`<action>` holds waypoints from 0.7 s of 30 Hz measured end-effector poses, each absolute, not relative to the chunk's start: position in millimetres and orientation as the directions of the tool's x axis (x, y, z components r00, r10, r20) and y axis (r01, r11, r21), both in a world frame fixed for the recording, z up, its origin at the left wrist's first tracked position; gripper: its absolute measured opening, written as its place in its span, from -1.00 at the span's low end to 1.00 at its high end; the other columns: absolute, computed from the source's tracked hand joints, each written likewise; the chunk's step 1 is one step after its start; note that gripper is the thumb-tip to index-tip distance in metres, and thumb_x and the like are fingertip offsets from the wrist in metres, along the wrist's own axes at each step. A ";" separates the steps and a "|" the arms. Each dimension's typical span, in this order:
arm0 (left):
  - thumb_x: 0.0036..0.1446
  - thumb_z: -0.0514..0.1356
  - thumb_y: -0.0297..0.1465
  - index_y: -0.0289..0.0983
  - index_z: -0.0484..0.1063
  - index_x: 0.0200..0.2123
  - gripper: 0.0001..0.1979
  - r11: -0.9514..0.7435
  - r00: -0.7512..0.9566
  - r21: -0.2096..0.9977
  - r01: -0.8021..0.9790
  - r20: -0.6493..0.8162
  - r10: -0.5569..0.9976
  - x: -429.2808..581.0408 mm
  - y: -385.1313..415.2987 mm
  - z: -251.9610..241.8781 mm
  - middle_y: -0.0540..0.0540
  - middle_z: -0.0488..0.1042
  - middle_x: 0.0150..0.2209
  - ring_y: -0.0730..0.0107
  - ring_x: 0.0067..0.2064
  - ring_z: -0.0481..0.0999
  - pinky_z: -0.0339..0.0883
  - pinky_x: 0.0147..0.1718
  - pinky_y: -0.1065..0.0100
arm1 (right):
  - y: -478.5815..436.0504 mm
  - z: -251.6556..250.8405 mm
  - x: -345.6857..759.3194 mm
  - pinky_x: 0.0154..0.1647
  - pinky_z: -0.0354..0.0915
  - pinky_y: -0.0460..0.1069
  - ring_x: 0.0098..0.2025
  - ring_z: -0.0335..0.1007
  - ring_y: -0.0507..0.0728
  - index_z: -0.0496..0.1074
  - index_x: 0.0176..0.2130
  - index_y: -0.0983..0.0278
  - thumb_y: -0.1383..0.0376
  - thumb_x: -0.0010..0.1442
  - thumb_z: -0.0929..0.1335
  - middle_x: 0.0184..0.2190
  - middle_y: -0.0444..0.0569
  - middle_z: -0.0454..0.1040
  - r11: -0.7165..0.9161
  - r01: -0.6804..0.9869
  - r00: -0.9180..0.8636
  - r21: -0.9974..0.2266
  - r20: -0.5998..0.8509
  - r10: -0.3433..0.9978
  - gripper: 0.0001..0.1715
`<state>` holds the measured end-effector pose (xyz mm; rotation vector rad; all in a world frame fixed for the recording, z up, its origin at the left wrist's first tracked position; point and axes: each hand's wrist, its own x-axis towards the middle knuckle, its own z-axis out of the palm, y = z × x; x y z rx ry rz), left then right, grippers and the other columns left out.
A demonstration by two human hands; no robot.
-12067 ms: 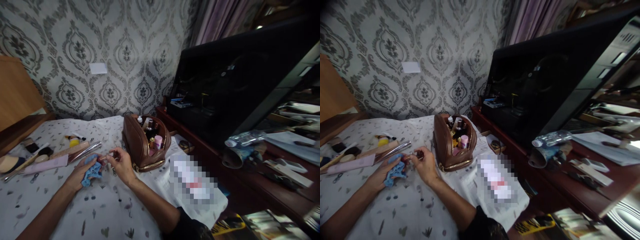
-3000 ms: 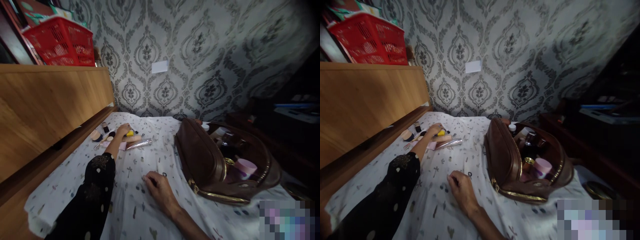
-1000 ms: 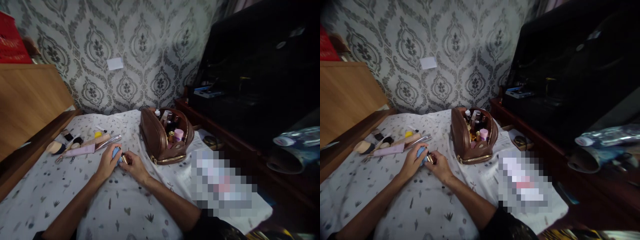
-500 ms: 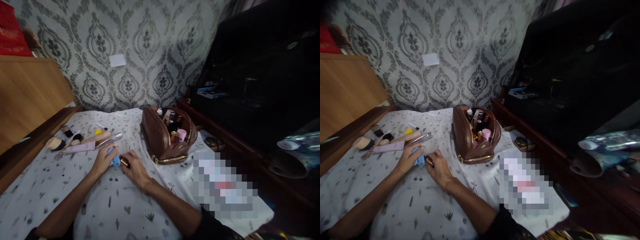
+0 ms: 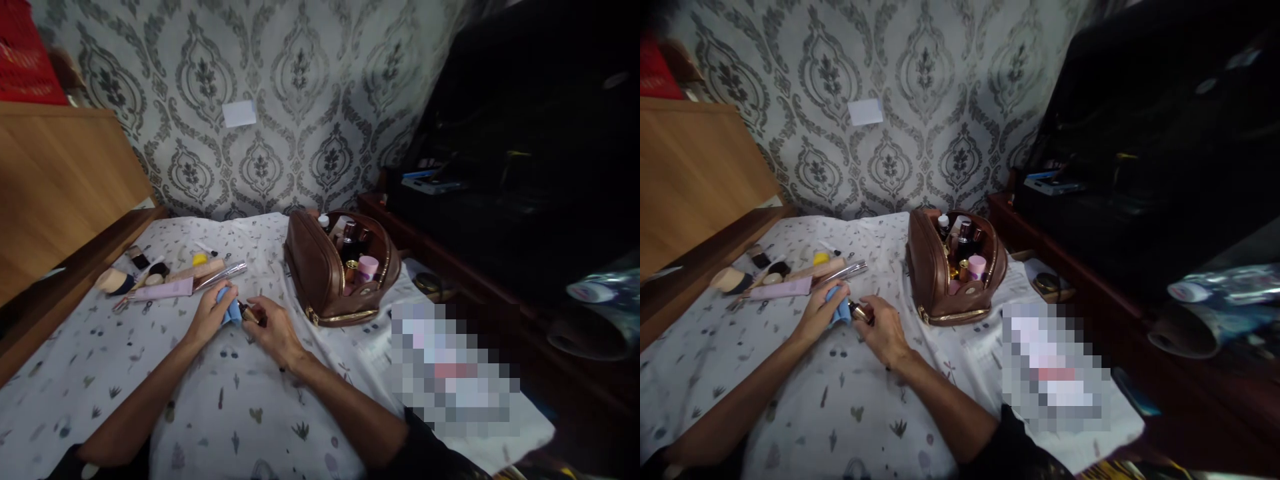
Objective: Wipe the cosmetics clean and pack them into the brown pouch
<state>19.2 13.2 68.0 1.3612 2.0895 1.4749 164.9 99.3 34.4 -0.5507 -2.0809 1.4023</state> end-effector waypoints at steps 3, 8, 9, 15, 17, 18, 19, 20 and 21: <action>0.19 0.11 -0.04 -0.22 0.38 -0.39 -0.65 0.046 -0.551 0.844 0.535 0.307 0.776 19.3 12.7 66.2 0.04 0.34 -0.50 0.39 -0.45 0.35 0.28 -0.44 0.42 | 98.0 34.9 164.2 -0.30 0.27 -0.07 -0.37 0.38 0.04 0.47 -0.04 0.25 0.36 0.05 0.42 -0.37 -0.15 0.51 0.303 0.003 -0.768 -0.953 0.192 0.611 -0.57; 0.20 0.12 -0.05 -0.19 0.43 -0.24 -0.67 0.040 -0.514 0.825 0.564 0.313 0.799 21.6 10.7 65.5 -0.04 0.48 -0.33 0.30 -0.31 0.45 0.36 -0.29 0.36 | 96.5 34.2 160.8 -0.29 0.30 -0.08 -0.38 0.41 0.02 0.46 -0.05 0.27 0.38 0.09 0.38 -0.41 -0.17 0.51 0.100 -0.120 -0.813 -0.988 0.155 0.561 -0.62; 0.19 0.14 -0.05 -0.18 0.43 -0.21 -0.67 0.042 -0.500 0.817 0.575 0.311 0.808 22.2 10.3 65.3 -0.04 0.48 -0.31 0.28 -0.30 0.45 0.37 -0.27 0.34 | 96.2 33.7 160.3 -0.29 0.31 -0.08 -0.38 0.41 0.01 0.45 -0.04 0.27 0.40 0.09 0.37 -0.41 -0.18 0.51 0.055 -0.141 -0.825 -0.988 0.148 0.545 -0.61; 0.19 0.11 -0.02 -0.19 0.41 -0.35 -0.64 0.066 -0.466 0.783 0.618 0.297 0.834 27.0 10.1 62.6 -0.01 0.42 -0.44 0.27 -0.36 0.42 0.33 -0.35 0.32 | 93.7 30.4 160.2 -0.29 0.30 -0.09 -0.37 0.40 0.03 0.46 -0.16 0.28 0.42 -0.01 0.40 -0.42 -0.18 0.49 0.050 -0.155 -0.855 -0.987 0.159 0.494 -0.66; 0.20 0.09 -0.01 -0.20 0.39 -0.42 -0.61 0.052 -0.450 0.787 0.614 0.296 0.842 29.6 10.3 62.6 0.00 0.38 -0.48 0.29 -0.40 0.39 0.31 -0.39 0.33 | 93.8 30.2 160.6 -0.30 0.29 -0.10 -0.35 0.36 0.02 0.44 -0.27 0.28 0.39 -0.04 0.42 -0.41 -0.18 0.47 0.050 -0.155 -0.845 -0.987 0.159 0.511 -0.76; 0.21 0.08 0.00 -0.20 0.39 -0.43 -0.60 0.040 -0.443 0.793 0.608 0.297 0.846 31.0 10.4 62.8 0.00 0.37 -0.50 0.30 -0.41 0.38 0.31 -0.41 0.34 | 94.0 30.4 160.7 -0.31 0.27 -0.10 -0.36 0.34 0.02 0.42 -0.31 0.28 0.38 -0.05 0.43 -0.42 -0.18 0.45 0.049 -0.149 -0.839 -0.988 0.152 0.523 -0.79; 0.21 0.07 0.00 -0.20 0.40 -0.41 -0.59 0.029 -0.440 0.800 0.599 0.299 0.847 32.3 10.4 63.0 0.00 0.37 -0.50 0.31 -0.43 0.38 0.31 -0.42 0.34 | 94.4 30.7 160.5 -0.33 0.26 -0.11 -0.37 0.32 0.01 0.41 -0.34 0.28 0.37 -0.08 0.44 -0.43 -0.20 0.43 0.050 -0.136 -0.832 -0.989 0.142 0.537 -0.79; 0.22 0.06 0.01 -0.20 0.42 -0.38 -0.59 0.025 -0.446 0.809 0.587 0.297 0.844 33.6 10.5 63.3 0.00 0.37 -0.50 0.32 -0.45 0.37 0.31 -0.44 0.34 | 94.8 31.1 160.3 -0.35 0.23 -0.12 -0.38 0.29 0.00 0.40 -0.37 0.28 0.37 -0.10 0.45 -0.44 -0.21 0.41 0.051 -0.119 -0.824 -0.992 0.127 0.553 -0.78; 0.22 0.05 0.02 -0.19 0.44 -0.34 -0.58 0.029 -0.459 0.818 0.574 0.292 0.839 34.7 10.7 63.5 0.01 0.36 -0.52 0.33 -0.47 0.36 0.30 -0.47 0.35 | 95.2 31.7 159.9 -0.37 0.21 -0.12 -0.40 0.26 -0.01 0.38 -0.38 0.28 0.38 -0.12 0.46 -0.47 -0.23 0.37 0.050 -0.101 -0.815 -0.994 0.111 0.569 -0.77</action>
